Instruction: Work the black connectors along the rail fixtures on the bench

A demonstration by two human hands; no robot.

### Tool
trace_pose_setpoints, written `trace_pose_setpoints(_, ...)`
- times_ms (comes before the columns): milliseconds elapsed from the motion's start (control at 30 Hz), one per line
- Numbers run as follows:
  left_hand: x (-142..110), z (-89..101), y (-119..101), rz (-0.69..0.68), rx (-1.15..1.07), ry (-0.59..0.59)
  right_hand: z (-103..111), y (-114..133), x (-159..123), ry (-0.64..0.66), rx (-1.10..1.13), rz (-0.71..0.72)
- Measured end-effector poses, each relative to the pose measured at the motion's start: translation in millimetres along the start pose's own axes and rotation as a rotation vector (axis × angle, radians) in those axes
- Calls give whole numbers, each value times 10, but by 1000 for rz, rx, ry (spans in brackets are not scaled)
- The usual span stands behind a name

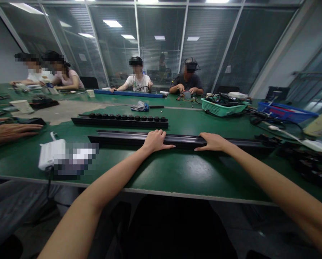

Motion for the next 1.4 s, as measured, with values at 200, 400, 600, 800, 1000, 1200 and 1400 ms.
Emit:
trace_pose_setpoints(200, -20, -15, 9, 3, 47, -54, -30, -1, -11, -24, -55, -17)
trace_pose_setpoints(400, -53, 15, 40, -32, 80, -119, 67, 90, -94, -63, -109, -32)
trace_pose_setpoints(600, -75, 154, 38, -40, 99, -239, 338, 164, -231, -129, -170, -55)
trace_pose_setpoints(800, -113, 308, -10, -172, 107, -430, 613, 166, -390, -241, -212, -98)
trace_pose_setpoints(1000, -169, 368, -104, -296, 131, -526, 790, 41, -555, -265, -173, -239)
trace_pose_setpoints(1200, -181, 315, -209, -382, 217, -506, 911, -195, -703, -255, -145, -472)
trace_pose_setpoints(1400, -107, 209, -207, -395, 288, -436, 847, -629, -825, -194, -8, -669)
Point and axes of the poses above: each hand's wrist, its own x-axis towards the middle knuckle, its own z-axis out of the back of the hand, y = z × x, the point moved 4 cm from there along x, towards the middle knuckle, and after that the axes turned 9 degrees about y, right-handed, at the moved point
